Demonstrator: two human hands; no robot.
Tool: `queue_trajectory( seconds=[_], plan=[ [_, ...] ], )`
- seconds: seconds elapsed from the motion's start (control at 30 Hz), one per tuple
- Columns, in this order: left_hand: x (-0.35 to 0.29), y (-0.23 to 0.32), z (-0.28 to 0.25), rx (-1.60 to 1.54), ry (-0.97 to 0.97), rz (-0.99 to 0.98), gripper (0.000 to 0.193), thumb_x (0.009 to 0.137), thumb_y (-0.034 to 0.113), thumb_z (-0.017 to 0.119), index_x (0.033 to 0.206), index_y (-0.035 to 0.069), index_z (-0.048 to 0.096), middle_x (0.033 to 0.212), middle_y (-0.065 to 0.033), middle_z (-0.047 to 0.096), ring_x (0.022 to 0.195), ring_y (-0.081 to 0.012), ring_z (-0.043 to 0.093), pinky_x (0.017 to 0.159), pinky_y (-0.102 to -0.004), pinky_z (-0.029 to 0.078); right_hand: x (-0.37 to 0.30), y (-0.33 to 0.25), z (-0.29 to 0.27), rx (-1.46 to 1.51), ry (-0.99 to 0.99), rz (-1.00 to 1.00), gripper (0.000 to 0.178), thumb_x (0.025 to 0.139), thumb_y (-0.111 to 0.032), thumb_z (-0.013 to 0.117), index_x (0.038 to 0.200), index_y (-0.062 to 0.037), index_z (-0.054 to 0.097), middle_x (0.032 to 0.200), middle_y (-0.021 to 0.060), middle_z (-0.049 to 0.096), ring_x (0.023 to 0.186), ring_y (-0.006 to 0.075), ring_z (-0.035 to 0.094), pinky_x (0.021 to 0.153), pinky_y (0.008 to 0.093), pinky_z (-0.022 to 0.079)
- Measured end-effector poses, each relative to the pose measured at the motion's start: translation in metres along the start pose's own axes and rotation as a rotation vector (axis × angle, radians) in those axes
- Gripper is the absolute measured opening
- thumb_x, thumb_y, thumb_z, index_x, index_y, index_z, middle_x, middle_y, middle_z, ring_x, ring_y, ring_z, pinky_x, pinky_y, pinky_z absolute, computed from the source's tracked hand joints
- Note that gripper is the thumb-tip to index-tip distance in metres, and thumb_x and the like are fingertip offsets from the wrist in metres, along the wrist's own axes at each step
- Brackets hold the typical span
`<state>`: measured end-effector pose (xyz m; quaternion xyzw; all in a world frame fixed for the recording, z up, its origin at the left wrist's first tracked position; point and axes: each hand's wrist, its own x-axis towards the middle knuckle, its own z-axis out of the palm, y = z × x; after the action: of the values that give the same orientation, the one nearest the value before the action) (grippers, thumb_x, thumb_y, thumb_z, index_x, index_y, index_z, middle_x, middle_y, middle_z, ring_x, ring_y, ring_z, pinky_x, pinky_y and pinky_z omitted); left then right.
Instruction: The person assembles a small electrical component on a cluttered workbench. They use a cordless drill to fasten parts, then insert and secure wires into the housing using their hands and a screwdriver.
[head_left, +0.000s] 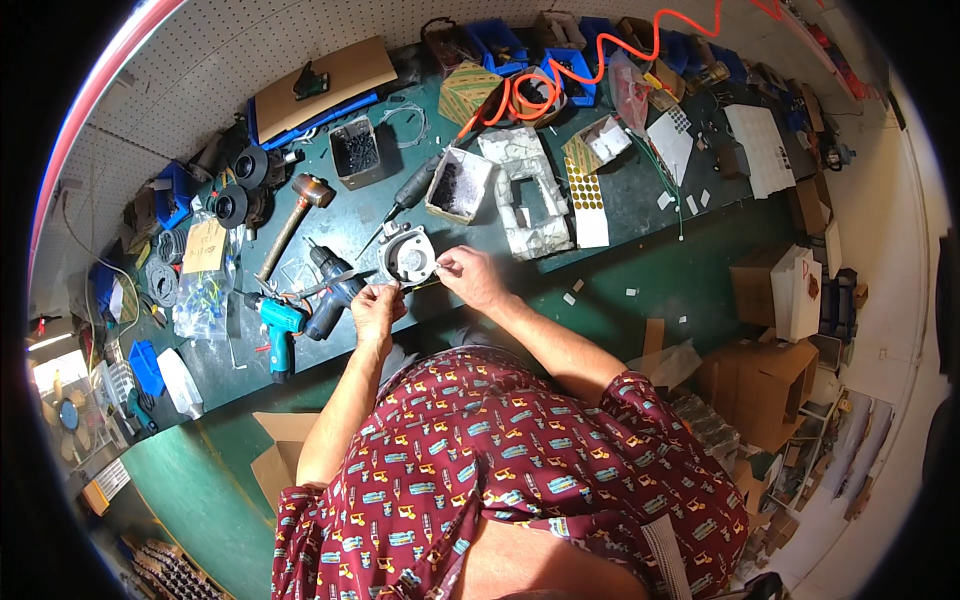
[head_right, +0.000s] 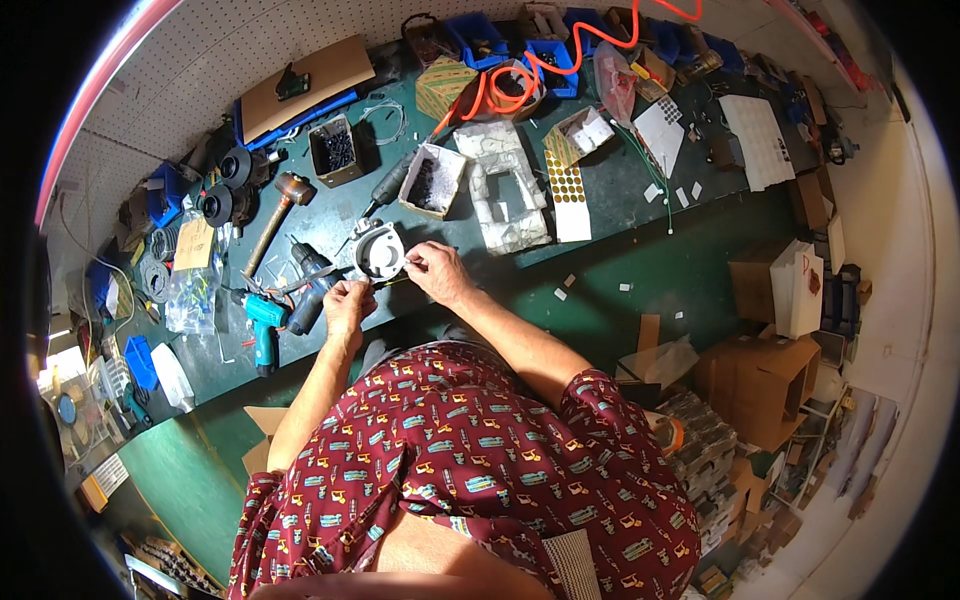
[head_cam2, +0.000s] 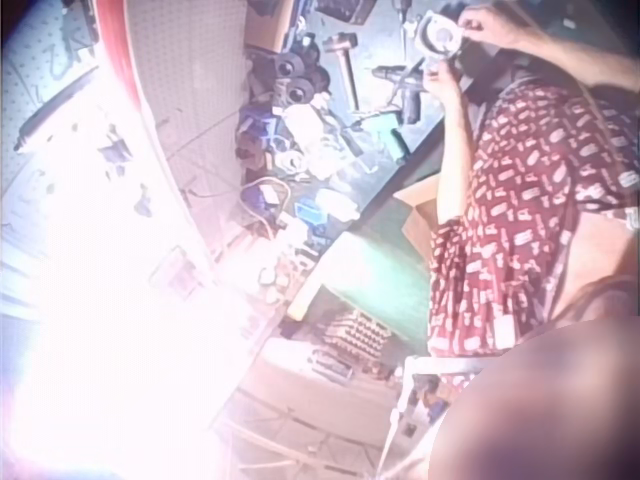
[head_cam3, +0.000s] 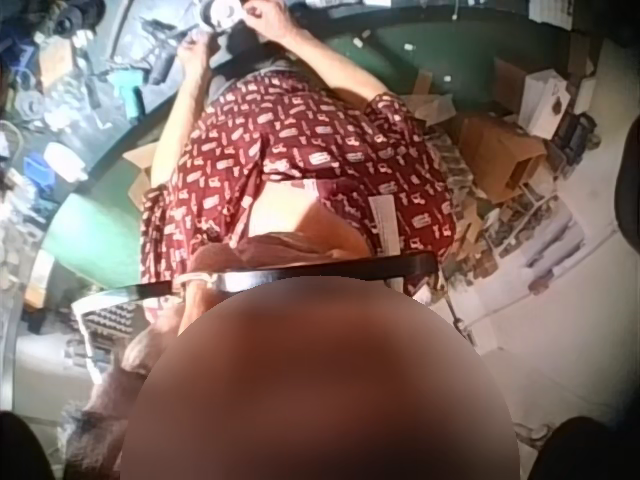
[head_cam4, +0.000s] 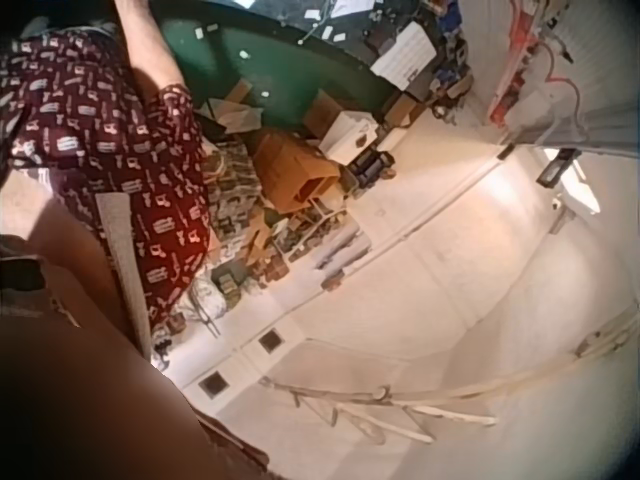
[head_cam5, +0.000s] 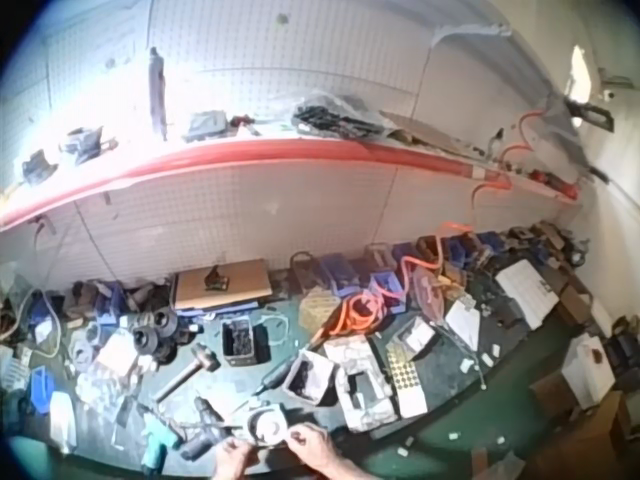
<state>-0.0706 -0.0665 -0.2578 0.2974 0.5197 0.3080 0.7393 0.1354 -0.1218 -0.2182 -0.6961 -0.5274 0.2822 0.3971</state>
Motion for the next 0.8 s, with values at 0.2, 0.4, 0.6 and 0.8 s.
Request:
queue_trajectory(
  seconds=[0.2,0.4,0.6,0.8],
  plan=[
    [-0.0012,-0.001,-0.0015,0.019,-0.02,-0.012,0.02,0.093,0.022,0.073,0.084,0.009,0.061,0.076,-0.0018,0.067,0.061,-0.0098,0.06,0.059,-0.0263,0.054,0.0011,-0.0032,-0.0043,-0.003,-0.024,0.007,0.012,0.085,-0.008,0.074,0.091,0.0011,0.068,0.086,0.0142,0.07,0.077,0.0265,0.071,0.071,0.0354,0.057],
    [0.0005,-0.0059,-0.0021,0.01,-0.017,0.01,0.02,0.094,0.021,0.072,0.083,0.009,0.061,0.079,-0.0035,0.069,0.063,-0.0105,0.063,0.06,-0.0269,0.057,0.0002,-0.0004,-0.0041,0.014,-0.026,0.008,0.014,0.084,-0.008,0.074,0.094,0.0012,0.068,0.087,0.014,0.07,0.077,0.0257,0.071,0.072,0.0356,0.058],
    [0.0016,-0.0041,-0.0013,-0.006,-0.001,0.003,0.018,0.093,0.019,0.074,0.088,0.009,0.059,0.08,-0.0039,0.069,0.064,-0.0107,0.063,0.06,-0.0274,0.057,0.0027,-0.0002,-0.0037,-0.006,-0.058,0.02,0.016,0.083,-0.008,0.075,0.097,0.0001,0.069,0.089,0.0139,0.07,0.078,0.0251,0.072,0.073,0.0352,0.058],
    [-0.0011,-0.0013,0.0004,-0.005,0.01,0.024,0.017,0.093,0.016,0.074,0.093,0.009,0.059,0.081,-0.0024,0.067,0.065,-0.0108,0.063,0.06,-0.0277,0.057,0.0033,0.0019,-0.003,0.007,-0.068,0.002,0.017,0.083,-0.008,0.075,0.097,-0.0001,0.069,0.088,0.0134,0.069,0.078,0.0255,0.071,0.073,0.0356,0.058]
  ],
)
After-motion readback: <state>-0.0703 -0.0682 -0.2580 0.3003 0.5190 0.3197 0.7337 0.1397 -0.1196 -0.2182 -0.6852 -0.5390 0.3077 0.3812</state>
